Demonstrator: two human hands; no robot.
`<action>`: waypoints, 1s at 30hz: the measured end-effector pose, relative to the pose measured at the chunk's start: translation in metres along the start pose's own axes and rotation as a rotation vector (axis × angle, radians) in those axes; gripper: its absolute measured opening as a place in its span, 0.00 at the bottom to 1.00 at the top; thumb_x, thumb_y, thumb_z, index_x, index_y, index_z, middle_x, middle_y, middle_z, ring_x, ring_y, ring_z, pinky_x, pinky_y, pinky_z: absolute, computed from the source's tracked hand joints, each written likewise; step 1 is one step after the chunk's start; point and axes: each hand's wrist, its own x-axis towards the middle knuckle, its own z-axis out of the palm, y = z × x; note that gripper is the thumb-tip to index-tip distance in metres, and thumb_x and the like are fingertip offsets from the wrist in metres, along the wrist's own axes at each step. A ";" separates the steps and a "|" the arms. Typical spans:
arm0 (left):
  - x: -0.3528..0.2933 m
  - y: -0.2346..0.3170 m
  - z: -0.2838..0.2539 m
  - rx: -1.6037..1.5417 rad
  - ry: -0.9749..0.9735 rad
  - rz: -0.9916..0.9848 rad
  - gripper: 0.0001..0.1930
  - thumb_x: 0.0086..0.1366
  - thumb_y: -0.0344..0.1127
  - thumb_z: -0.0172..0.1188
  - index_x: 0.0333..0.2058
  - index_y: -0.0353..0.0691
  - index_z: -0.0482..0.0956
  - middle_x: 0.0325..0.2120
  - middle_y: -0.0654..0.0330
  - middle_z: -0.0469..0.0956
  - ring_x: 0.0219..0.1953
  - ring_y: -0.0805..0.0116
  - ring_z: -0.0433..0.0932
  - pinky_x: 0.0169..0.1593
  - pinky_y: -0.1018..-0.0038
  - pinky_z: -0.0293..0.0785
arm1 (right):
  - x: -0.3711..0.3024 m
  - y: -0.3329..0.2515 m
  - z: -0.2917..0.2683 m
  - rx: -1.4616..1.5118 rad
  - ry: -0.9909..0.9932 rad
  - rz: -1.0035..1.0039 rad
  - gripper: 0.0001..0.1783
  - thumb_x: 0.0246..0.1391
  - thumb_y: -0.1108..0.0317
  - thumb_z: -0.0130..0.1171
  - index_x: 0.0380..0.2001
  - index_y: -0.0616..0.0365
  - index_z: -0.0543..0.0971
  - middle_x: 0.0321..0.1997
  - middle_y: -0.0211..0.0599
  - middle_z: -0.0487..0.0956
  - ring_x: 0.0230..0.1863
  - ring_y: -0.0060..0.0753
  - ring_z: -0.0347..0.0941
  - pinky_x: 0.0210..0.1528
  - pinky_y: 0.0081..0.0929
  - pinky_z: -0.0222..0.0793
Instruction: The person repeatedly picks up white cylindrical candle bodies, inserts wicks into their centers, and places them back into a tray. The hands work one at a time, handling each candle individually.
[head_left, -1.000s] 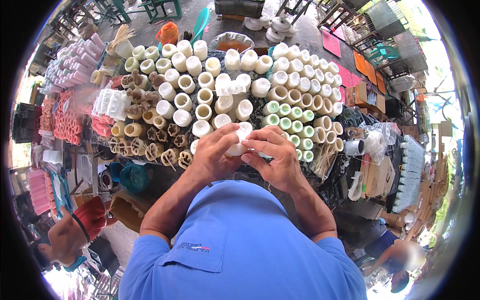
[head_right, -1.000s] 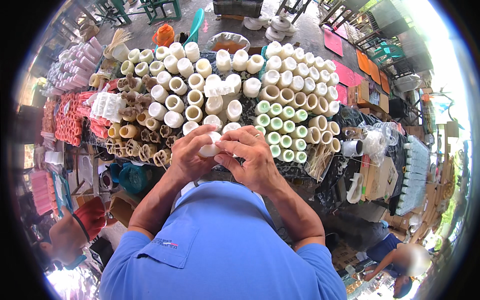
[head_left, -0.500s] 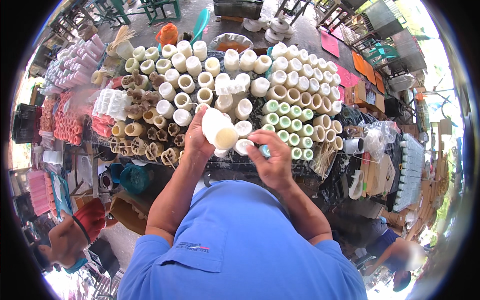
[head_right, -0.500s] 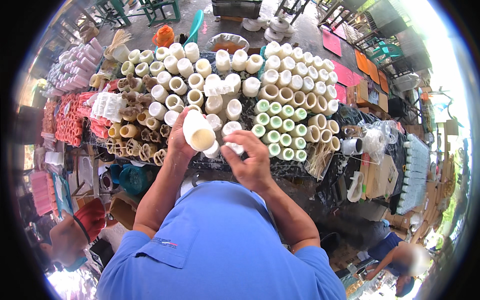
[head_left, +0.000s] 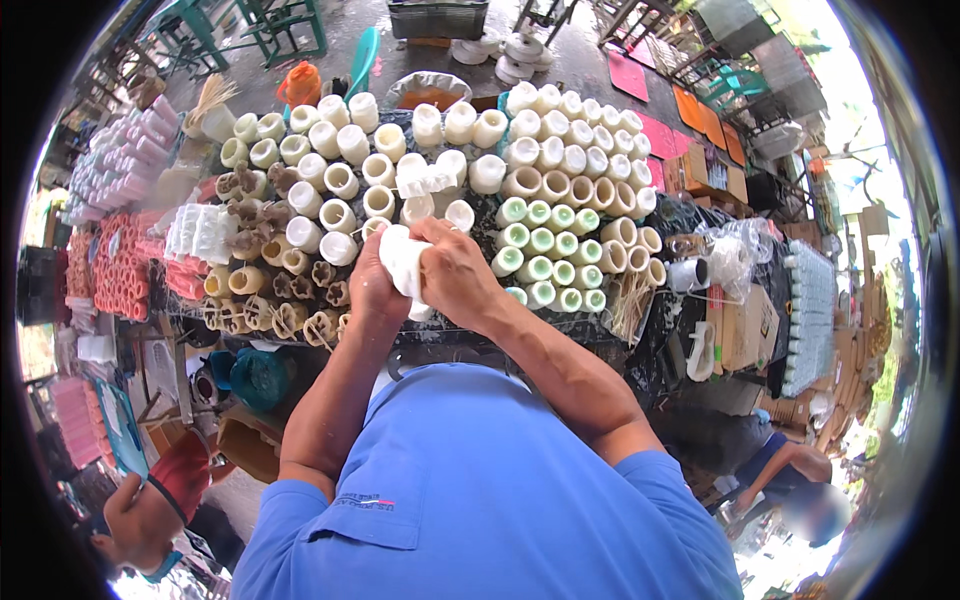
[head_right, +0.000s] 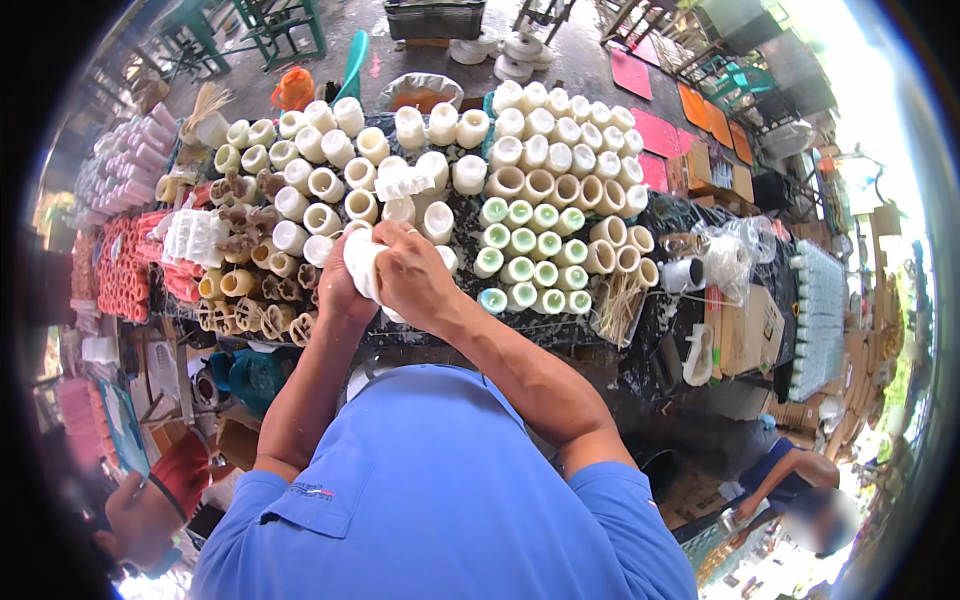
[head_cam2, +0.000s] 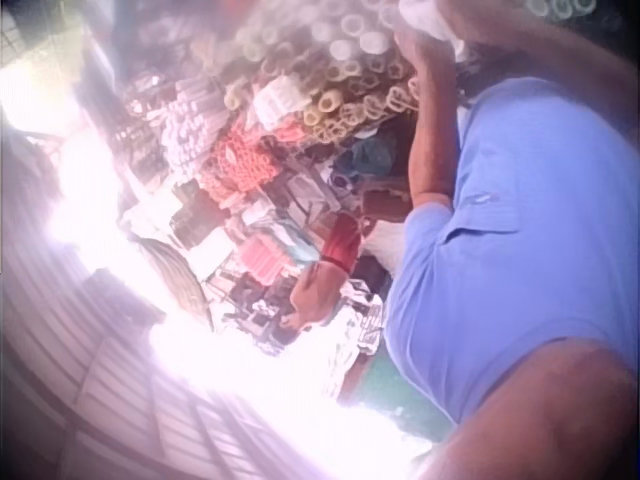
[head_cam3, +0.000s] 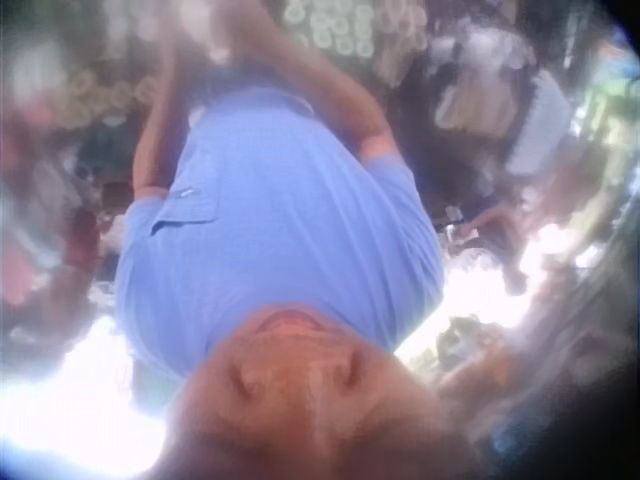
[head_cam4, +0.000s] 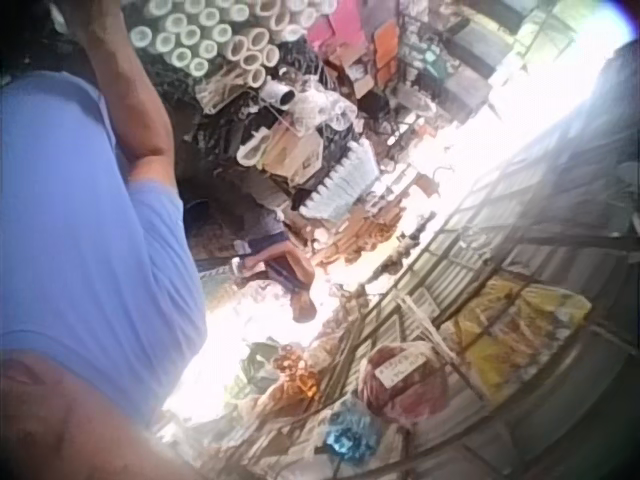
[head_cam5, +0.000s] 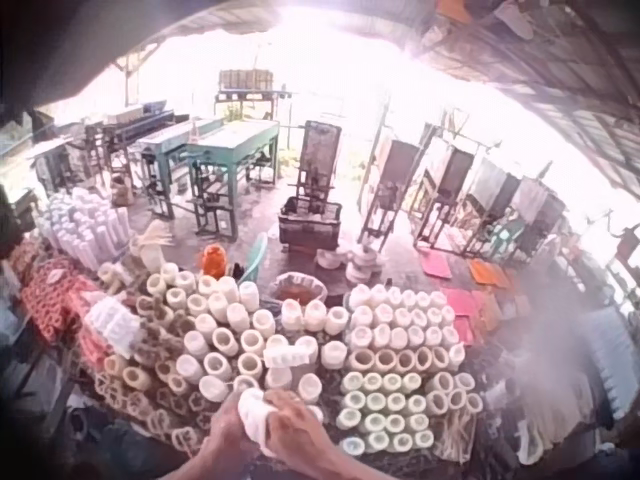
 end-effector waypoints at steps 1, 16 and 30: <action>0.002 -0.001 -0.001 -0.033 0.025 -0.003 0.17 0.81 0.45 0.50 0.53 0.38 0.79 0.46 0.57 0.86 0.48 0.62 0.85 0.55 0.63 0.82 | -0.004 0.003 0.006 0.024 0.004 -0.017 0.04 0.46 0.78 0.65 0.28 0.68 0.84 0.43 0.47 0.82 0.43 0.53 0.81 0.49 0.42 0.78; -0.008 0.003 0.014 0.071 0.078 0.018 0.17 0.80 0.46 0.57 0.52 0.37 0.79 0.43 0.58 0.85 0.43 0.66 0.85 0.50 0.66 0.83 | -0.011 0.023 0.034 -0.113 0.210 -0.201 0.15 0.43 0.70 0.74 0.36 0.64 0.86 0.49 0.43 0.80 0.49 0.53 0.79 0.55 0.48 0.71; -0.022 0.030 0.036 0.041 -0.110 0.169 0.11 0.79 0.38 0.58 0.52 0.38 0.73 0.42 0.59 0.79 0.42 0.71 0.81 0.50 0.70 0.81 | -0.042 0.011 0.007 0.029 0.155 -0.073 0.18 0.57 0.79 0.66 0.52 0.64 0.82 0.64 0.58 0.76 0.62 0.59 0.78 0.61 0.49 0.77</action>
